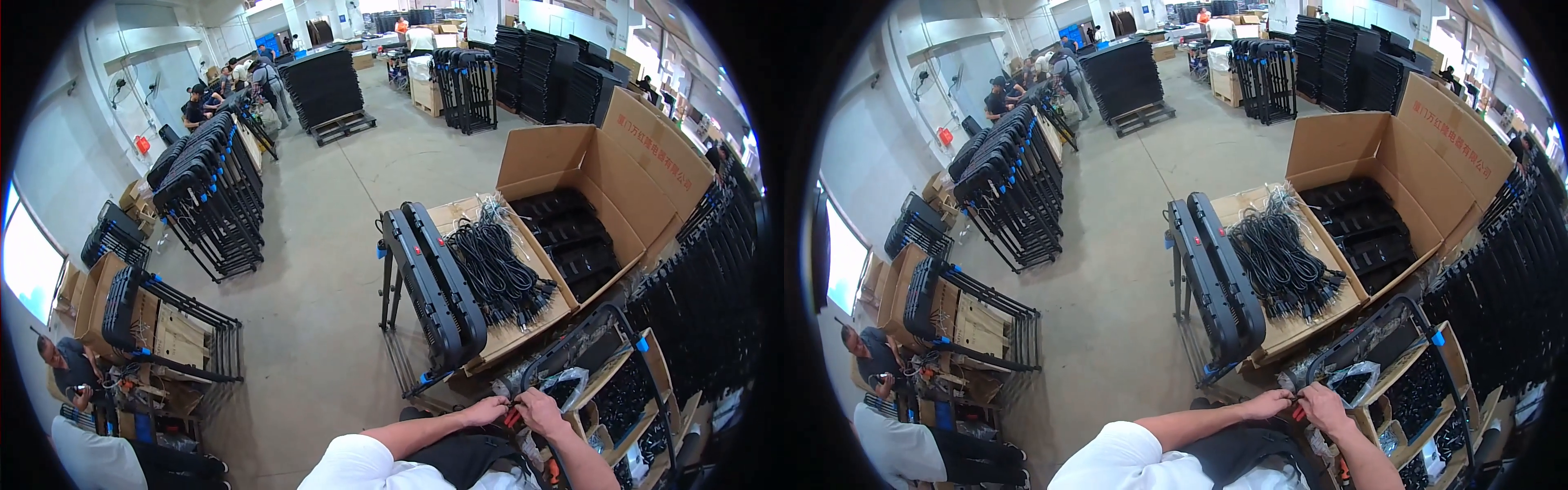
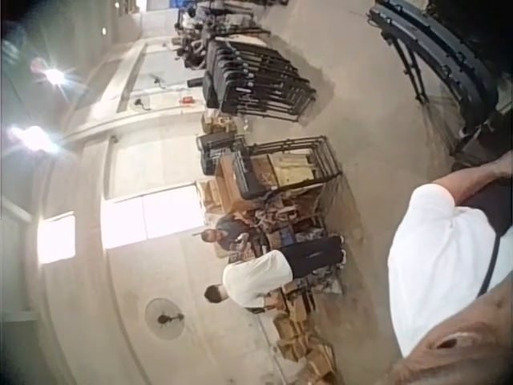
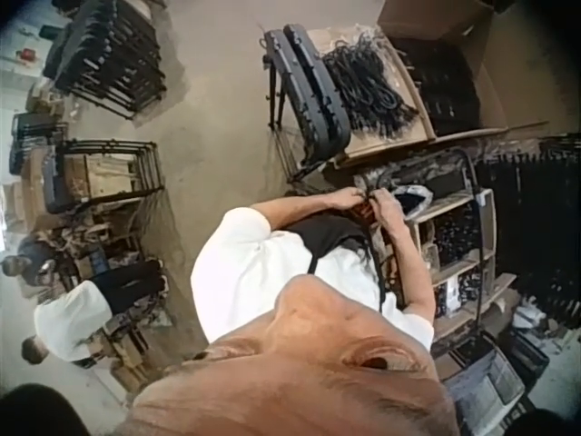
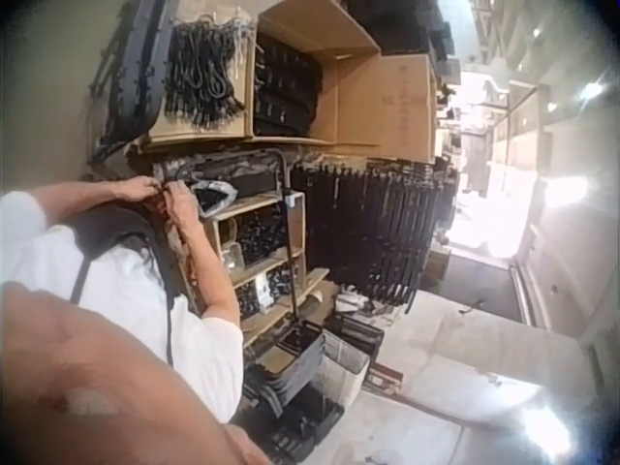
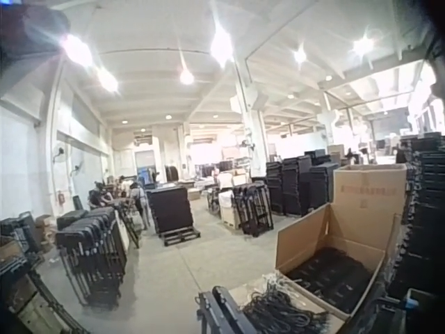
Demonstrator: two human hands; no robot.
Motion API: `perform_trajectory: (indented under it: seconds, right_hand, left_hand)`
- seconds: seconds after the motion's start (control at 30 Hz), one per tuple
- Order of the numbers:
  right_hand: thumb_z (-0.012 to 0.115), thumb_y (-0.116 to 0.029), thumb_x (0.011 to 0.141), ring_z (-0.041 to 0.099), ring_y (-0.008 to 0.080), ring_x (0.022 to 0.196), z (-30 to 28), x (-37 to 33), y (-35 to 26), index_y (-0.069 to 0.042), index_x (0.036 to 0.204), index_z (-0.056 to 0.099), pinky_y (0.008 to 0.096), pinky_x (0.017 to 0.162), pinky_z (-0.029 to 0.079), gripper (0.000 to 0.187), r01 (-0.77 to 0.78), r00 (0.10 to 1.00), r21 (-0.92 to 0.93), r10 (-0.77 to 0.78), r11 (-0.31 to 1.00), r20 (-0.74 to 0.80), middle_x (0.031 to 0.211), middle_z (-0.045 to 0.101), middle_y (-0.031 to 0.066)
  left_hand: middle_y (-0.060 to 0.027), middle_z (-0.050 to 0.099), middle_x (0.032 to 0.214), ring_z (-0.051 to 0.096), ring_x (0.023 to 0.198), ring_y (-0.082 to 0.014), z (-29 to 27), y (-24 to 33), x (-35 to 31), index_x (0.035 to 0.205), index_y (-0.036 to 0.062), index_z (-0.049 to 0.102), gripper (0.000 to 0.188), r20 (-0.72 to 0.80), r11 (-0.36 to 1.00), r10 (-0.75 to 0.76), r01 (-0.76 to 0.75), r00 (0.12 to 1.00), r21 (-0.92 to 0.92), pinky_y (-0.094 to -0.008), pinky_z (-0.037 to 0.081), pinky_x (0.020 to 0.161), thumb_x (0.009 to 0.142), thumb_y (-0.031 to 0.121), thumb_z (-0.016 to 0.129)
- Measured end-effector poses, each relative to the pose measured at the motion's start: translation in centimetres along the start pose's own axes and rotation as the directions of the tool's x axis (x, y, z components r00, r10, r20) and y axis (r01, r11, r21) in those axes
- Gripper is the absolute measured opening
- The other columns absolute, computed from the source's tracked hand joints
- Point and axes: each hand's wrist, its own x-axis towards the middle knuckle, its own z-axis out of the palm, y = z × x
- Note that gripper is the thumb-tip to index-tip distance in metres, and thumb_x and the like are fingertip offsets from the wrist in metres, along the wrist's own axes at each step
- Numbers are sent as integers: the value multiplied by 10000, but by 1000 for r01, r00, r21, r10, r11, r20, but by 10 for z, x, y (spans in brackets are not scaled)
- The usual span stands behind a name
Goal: Connect electrical wiring and secure plastic casing components using a screwdriver in a manufacturing setting.
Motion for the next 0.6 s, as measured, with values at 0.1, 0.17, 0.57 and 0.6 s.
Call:
perform_trajectory:
  seconds: [0.1,0.17,0.57,0.6]
  right_hand:
    - [724,-100,887,691,327,881,1,-2,-3,-62,978,738,422,778,572,99,129,990,64,-125,990,-61,933,686,116]
    - [712,-76,885,689,320,872,-1,-1,-8,-63,969,736,410,773,571,89,174,982,47,-170,984,-77,937,684,97]
    - [692,-60,871,676,319,908,5,0,6,-54,1020,717,408,762,577,151,234,972,79,-233,969,-19,960,650,116]
    - [712,-61,861,683,330,918,6,0,6,-51,1011,718,406,781,579,150,196,981,70,-196,978,-2,968,657,124]
  left_hand:
    - [-52,649,926,605,858,-167,-6,14,-3,1193,37,660,279,55,999,-24,22,998,27,-341,517,793,1062,266,570]
    - [-30,631,892,588,809,-146,-7,10,-1,1198,44,661,272,90,996,-77,73,993,44,-328,510,737,1068,263,565]
    - [38,554,832,499,714,-81,-6,3,1,1103,58,647,213,217,954,-140,190,966,-231,-270,440,632,1094,257,571]
    - [39,554,827,498,715,-81,-7,4,1,1085,58,647,209,198,960,-141,183,970,-211,-271,439,634,1090,254,575]
